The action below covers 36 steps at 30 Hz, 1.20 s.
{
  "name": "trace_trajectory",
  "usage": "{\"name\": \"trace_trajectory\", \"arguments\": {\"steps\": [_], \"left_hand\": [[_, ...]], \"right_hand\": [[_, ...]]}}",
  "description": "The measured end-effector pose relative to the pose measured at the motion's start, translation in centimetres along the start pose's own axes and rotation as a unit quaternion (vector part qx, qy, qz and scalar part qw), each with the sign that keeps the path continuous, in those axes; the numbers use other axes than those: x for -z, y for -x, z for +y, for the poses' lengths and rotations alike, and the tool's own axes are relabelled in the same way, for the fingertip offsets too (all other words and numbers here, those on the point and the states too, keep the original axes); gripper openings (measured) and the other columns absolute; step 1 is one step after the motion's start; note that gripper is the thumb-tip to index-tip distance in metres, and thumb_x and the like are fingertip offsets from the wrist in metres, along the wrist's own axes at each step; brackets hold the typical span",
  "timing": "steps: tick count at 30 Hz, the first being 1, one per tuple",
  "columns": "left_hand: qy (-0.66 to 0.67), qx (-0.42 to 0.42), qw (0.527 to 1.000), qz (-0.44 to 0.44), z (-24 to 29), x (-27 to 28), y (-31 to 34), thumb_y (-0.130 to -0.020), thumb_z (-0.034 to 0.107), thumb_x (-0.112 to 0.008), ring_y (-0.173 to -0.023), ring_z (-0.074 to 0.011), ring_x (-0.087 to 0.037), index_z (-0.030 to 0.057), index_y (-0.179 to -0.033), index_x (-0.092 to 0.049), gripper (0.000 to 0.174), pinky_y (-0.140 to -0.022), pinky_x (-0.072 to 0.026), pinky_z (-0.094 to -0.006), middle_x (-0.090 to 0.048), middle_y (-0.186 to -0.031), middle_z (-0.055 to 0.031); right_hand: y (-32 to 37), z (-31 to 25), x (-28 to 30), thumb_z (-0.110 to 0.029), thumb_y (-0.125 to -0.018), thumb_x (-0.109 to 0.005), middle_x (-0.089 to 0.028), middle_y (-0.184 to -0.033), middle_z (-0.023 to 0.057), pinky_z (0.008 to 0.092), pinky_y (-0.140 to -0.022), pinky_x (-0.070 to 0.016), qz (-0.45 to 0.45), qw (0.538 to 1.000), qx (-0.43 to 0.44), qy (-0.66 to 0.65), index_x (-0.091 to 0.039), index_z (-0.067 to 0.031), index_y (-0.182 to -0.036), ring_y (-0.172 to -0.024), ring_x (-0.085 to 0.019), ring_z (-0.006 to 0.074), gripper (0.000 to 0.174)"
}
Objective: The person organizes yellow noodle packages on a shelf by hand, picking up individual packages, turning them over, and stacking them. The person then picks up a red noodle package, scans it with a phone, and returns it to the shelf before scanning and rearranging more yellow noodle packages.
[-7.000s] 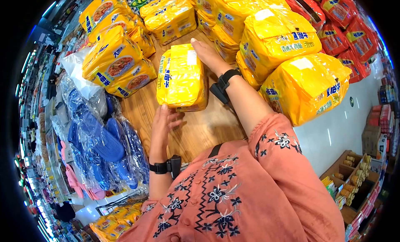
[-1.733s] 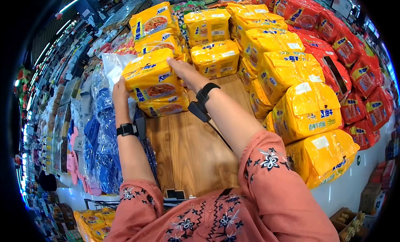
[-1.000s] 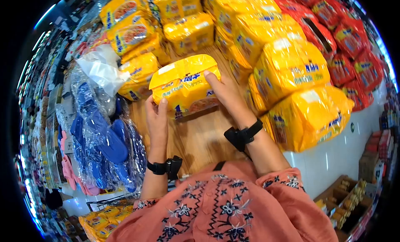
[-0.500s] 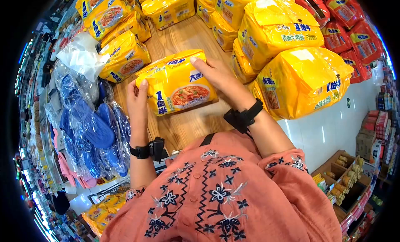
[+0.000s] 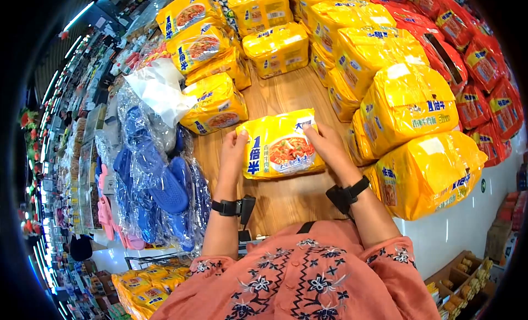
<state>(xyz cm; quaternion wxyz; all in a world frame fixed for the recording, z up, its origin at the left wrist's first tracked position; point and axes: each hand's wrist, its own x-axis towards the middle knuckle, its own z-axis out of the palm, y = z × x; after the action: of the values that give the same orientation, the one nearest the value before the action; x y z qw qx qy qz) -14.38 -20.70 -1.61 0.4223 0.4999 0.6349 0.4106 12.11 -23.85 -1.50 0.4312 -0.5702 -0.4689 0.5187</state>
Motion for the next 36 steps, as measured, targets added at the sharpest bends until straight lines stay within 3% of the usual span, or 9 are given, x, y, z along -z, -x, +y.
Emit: {"name": "trace_trajectory", "arguments": {"steps": [7, 9, 10, 16, 19, 22, 26, 29, 36], "left_hand": [[0.001, 0.004, 0.996, -0.087, -0.8, 1.0, -2.4, -0.098, 0.037, -0.063, -0.09, -0.0138, -0.064, -0.0038, -0.123, -0.059, 0.048, -0.081, -0.0512, -0.0274, -0.067, -0.1, -0.0105], [-0.168, -0.076, 0.983, 0.015, 3.1, 4.2, -4.3, -0.097, 0.039, -0.062, -0.095, -0.0189, -0.065, -0.0037, -0.124, -0.059, 0.05, -0.086, -0.0515, -0.0325, -0.068, -0.105, -0.0128], [-0.184, -0.167, 0.96, 0.132, 2.6, 5.9, -8.0, -0.094, 0.034, -0.066, -0.085, -0.03, -0.064, -0.0072, -0.116, -0.06, 0.048, -0.079, -0.0511, -0.0402, -0.064, -0.093, -0.0205], [-0.209, -0.277, 0.838, 0.421, 15.1, 20.4, -18.8, -0.085, 0.046, -0.074, -0.116, -0.0446, -0.059, -0.0082, -0.128, -0.054, 0.071, -0.098, -0.0467, -0.0458, -0.056, -0.13, -0.0324], [-0.206, -0.192, 0.864, 0.417, 13.9, 24.1, -25.0, -0.079, 0.046, -0.079, -0.115, -0.0456, -0.06, -0.0151, -0.125, -0.052, 0.081, -0.098, -0.0471, -0.0453, -0.056, -0.127, -0.0366], [-0.248, -0.136, 0.919, 0.274, 11.6, 25.8, -27.7, -0.075, 0.044, -0.082, -0.112, -0.0455, -0.062, -0.0232, -0.122, -0.047, 0.089, -0.097, -0.0481, -0.0449, -0.058, -0.123, -0.0385], [-0.308, -0.13, 0.882, 0.331, 10.9, 23.3, -27.6, -0.076, 0.044, -0.082, -0.112, -0.0467, -0.062, -0.013, -0.128, -0.048, 0.084, -0.096, -0.0498, -0.0464, -0.062, -0.121, -0.0333], [-0.368, -0.198, 0.81, 0.411, 12.0, 20.0, -26.6, -0.073, 0.055, -0.081, -0.108, -0.044, -0.064, -0.0094, -0.12, -0.059, 0.083, -0.092, -0.0511, -0.0478, -0.066, -0.116, -0.0301], [-0.503, -0.09, 0.805, 0.302, 15.0, 16.1, -25.2, -0.073, 0.064, -0.077, -0.11, -0.0387, -0.066, -0.0068, -0.118, -0.06, 0.086, -0.09, -0.0529, -0.0491, -0.067, -0.118, -0.027]], "right_hand": [[-0.6, 1.1, -0.4, -0.026, -0.099, -0.06, -0.07, -0.097, 0.0078, 0.0295, -0.079, -0.0501, 0.019, 0.999, 0.008, -0.05, -0.065, 0.0049, -0.111, -0.087, -0.063, 0.0128, 0.034], [-0.9, 1.6, -0.2, -0.026, -0.099, -0.059, -0.07, -0.098, 0.008, 0.0296, -0.08, -0.0502, 0.022, 0.999, 0.014, -0.034, -0.065, 0.0053, -0.111, -0.087, -0.063, 0.0131, 0.034], [-0.9, 1.6, -0.1, -0.026, -0.099, -0.059, -0.069, -0.098, 0.0081, 0.0295, -0.08, -0.0501, 0.021, 0.999, 0.016, -0.029, -0.065, 0.0053, -0.112, -0.088, -0.063, 0.0132, 0.034], [-0.5, 1.3, -0.3, -0.026, -0.099, -0.059, -0.069, -0.097, 0.0079, 0.0293, -0.081, -0.0496, 0.033, 0.998, 0.037, -0.026, -0.065, 0.0055, -0.111, -0.087, -0.061, 0.0135, 0.034], [-0.9, 2.2, -0.2, -0.026, -0.099, -0.06, -0.068, -0.094, 0.0079, 0.0297, -0.079, -0.0492, 0.039, 0.998, 0.045, -0.022, -0.065, 0.0054, -0.109, -0.085, -0.061, 0.0137, 0.033], [-0.5, 1.5, -0.1, -0.026, -0.098, -0.06, -0.067, -0.09, 0.0083, 0.0305, -0.076, -0.0488, 0.034, 0.999, 0.02, -0.038, -0.065, 0.005, -0.107, -0.083, -0.06, 0.0144, 0.032], [-1.1, 2.9, -0.3, -0.026, -0.098, -0.06, -0.067, -0.094, 0.0115, 0.0329, -0.078, -0.0482, 0.052, 0.998, 0.026, -0.031, -0.065, 0.0048, -0.105, -0.086, -0.061, 0.0173, 0.032], [-1.1, 2.9, -0.1, -0.027, -0.098, -0.06, -0.067, -0.098, 0.0125, 0.0335, -0.08, -0.0481, 0.049, 0.999, 0.011, -0.009, -0.065, 0.0043, -0.105, -0.087, -0.061, 0.0188, 0.032], [-0.7, 2.1, -0.3, -0.028, -0.099, -0.06, -0.066, -0.097, 0.0091, 0.0296, -0.08, -0.0479, 0.044, 0.997, 0.0, -0.065, -0.064, 0.0052, -0.106, -0.088, -0.059, 0.0139, 0.035]]}}
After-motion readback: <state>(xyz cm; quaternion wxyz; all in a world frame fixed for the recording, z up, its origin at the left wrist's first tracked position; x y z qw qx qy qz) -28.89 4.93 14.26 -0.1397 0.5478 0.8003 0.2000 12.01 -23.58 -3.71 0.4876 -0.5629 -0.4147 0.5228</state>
